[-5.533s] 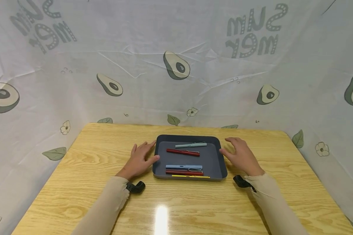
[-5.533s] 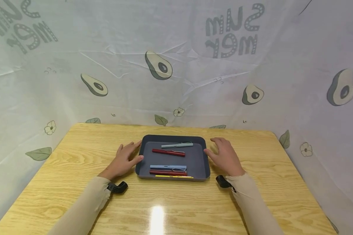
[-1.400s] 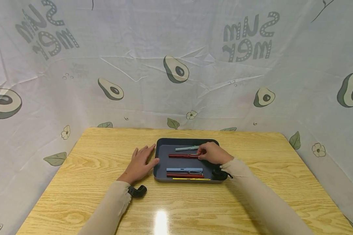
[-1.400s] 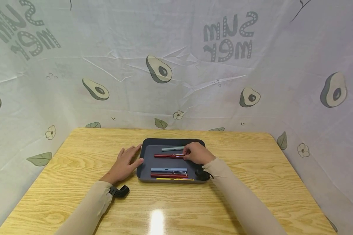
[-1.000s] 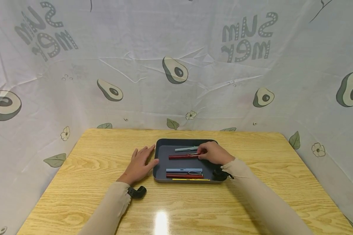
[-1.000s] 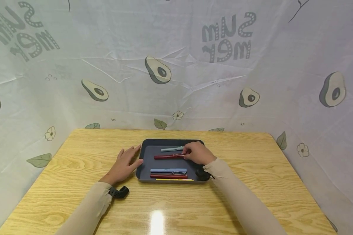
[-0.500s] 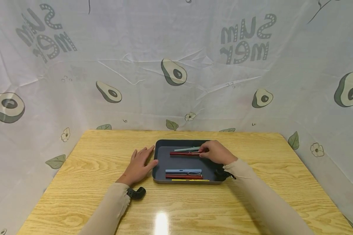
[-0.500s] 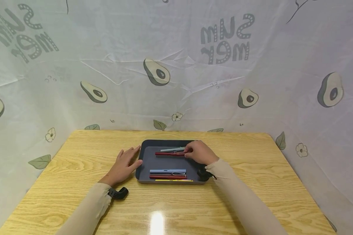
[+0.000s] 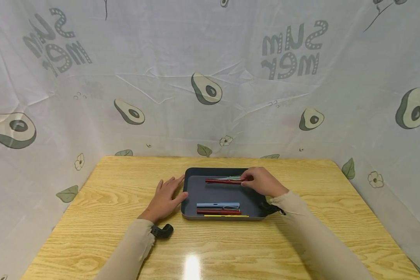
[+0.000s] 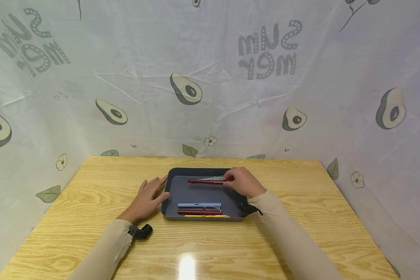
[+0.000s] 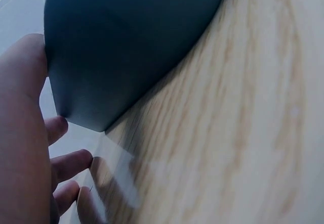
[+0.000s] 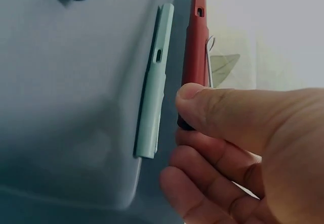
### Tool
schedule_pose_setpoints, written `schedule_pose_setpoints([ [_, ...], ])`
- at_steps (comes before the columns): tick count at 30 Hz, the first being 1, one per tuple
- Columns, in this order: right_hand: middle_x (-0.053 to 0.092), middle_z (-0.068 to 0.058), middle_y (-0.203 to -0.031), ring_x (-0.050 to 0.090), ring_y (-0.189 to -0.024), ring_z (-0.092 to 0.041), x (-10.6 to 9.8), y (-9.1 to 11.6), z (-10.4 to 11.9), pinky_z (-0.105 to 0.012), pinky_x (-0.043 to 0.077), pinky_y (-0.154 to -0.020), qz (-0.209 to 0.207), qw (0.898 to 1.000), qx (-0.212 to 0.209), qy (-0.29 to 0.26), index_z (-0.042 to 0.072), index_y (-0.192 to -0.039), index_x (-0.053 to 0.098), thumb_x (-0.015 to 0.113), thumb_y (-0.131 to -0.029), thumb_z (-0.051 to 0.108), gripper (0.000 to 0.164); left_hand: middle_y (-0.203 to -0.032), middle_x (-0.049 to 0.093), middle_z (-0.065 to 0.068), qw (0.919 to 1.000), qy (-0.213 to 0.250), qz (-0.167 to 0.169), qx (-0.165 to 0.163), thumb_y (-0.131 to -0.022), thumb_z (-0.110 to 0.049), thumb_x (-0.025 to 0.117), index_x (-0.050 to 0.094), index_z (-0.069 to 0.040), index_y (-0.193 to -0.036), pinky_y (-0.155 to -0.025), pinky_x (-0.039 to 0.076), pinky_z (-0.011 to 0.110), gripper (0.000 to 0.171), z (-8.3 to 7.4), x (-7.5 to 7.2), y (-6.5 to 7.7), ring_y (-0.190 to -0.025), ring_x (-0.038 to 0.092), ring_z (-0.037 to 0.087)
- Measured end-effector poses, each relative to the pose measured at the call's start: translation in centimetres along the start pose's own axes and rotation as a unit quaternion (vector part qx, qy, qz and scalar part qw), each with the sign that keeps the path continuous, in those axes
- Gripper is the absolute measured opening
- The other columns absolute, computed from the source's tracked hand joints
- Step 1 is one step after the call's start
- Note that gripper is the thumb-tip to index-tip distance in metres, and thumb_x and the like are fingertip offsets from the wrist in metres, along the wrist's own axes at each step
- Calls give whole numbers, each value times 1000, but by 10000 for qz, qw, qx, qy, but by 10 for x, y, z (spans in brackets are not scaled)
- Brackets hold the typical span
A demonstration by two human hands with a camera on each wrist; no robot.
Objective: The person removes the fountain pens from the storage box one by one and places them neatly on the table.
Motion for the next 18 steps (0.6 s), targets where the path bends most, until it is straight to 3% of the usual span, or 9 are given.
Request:
schedule_pose_setpoints([
  [18,73,-4,-99,68,-85,-15,-14,13,-16,-37,59,-76,-429,9988,176,-164,7,-107,79,73,-97,11,12,-163,41,10,10000,-12,31,-74,-104,-54,54,34,-20,-164,-126,0,60,71,-2,-2,-1,-155,26,35],
])
Point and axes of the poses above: each hand's wrist, its own y-axis away from the middle knuckle, its own x-axis out of the palm, z = x × y, the point moved 6 cm from there along -y, towards the middle knuckle
